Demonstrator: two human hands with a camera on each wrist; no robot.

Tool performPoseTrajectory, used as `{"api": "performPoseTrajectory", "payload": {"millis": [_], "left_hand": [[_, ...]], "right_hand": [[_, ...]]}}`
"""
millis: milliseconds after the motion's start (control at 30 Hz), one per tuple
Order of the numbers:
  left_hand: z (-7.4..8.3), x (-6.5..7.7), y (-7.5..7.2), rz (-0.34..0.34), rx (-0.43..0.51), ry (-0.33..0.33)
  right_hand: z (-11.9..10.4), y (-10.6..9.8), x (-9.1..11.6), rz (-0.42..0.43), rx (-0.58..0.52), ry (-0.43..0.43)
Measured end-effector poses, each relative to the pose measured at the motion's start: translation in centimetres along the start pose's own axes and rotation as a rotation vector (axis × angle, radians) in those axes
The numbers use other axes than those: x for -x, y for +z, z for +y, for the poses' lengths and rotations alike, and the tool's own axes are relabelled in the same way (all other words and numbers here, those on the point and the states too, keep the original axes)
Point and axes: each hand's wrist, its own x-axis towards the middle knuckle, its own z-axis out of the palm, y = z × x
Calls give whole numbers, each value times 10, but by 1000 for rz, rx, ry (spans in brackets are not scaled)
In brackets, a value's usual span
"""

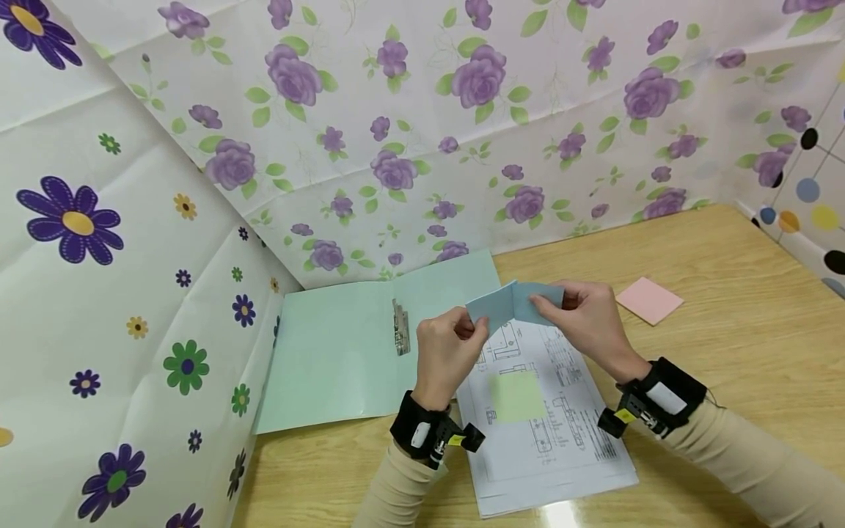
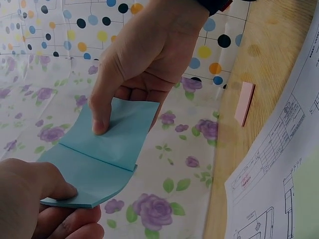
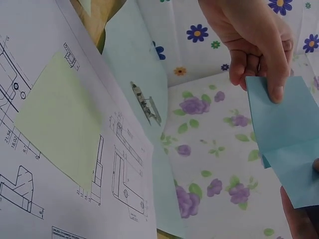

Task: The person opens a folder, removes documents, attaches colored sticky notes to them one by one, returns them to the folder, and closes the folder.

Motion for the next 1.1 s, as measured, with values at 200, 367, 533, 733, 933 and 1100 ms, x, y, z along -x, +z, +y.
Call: {"api": "performPoseTrajectory", "payload": {"millis": [200,367,533,733,933,1100], "left_hand": [[-1,2,-1,23,1,5],[-2,3,-2,32,-5,11],[-4,4,-4,45,-10,21],[-5,6,-6,57,-33,13],[-23,8,-24,172,-69,13],[-30,10,-30,161,-76,34]], "right_hand": [[1,0,-1,24,-3,-17],[2,-1,0,23,1,-16],[3,-2,1,18,0,-6],[3,-5,0,45,-2,4],[14,-24,-3,122,17,58],[18,-29,-4,125,30,62]]}}
